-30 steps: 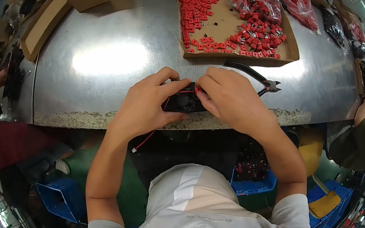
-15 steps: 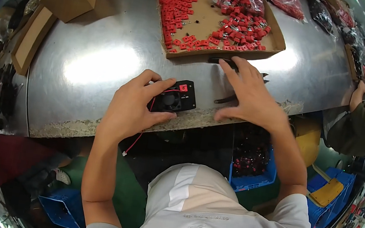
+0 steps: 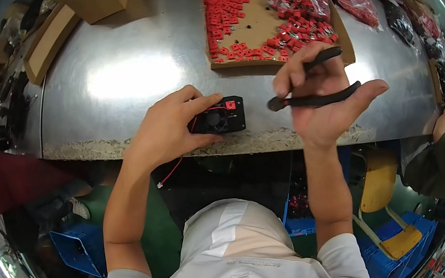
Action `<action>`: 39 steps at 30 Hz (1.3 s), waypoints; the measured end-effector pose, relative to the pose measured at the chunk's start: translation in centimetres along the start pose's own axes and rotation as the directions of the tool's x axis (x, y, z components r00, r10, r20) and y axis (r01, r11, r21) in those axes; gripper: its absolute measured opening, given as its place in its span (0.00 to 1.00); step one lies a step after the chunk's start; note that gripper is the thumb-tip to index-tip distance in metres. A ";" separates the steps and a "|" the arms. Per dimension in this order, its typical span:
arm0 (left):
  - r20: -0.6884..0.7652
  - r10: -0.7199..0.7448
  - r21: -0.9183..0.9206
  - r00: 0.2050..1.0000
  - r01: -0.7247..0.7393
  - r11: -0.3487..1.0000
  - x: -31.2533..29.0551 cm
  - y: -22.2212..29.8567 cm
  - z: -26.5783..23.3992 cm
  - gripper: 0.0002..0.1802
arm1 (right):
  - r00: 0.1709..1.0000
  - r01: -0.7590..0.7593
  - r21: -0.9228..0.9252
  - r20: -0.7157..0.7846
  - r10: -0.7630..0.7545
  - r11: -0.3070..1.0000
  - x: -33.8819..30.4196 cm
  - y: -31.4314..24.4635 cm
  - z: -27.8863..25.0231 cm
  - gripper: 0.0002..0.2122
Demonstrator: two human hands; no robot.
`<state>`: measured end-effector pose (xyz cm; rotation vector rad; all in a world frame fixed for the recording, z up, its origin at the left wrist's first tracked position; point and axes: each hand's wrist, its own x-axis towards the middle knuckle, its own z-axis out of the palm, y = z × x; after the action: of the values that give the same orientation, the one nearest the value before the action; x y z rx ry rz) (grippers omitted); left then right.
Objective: Assembling small electronic components by inserting plastic parts and using pliers to secure them.
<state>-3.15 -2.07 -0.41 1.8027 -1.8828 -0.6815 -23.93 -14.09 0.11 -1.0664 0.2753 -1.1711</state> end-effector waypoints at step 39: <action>0.001 0.012 -0.007 1.000 -0.012 1.000 -0.2 -0.2 0.0 0.34 | 0.985 -0.163 -0.104 0.039 0.168 0.981 0.2 2.5 4.4 0.40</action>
<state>-2.96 -1.91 -0.51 1.7853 -1.8883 -0.6842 -19.39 -11.91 0.42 -1.1356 0.3817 -0.9899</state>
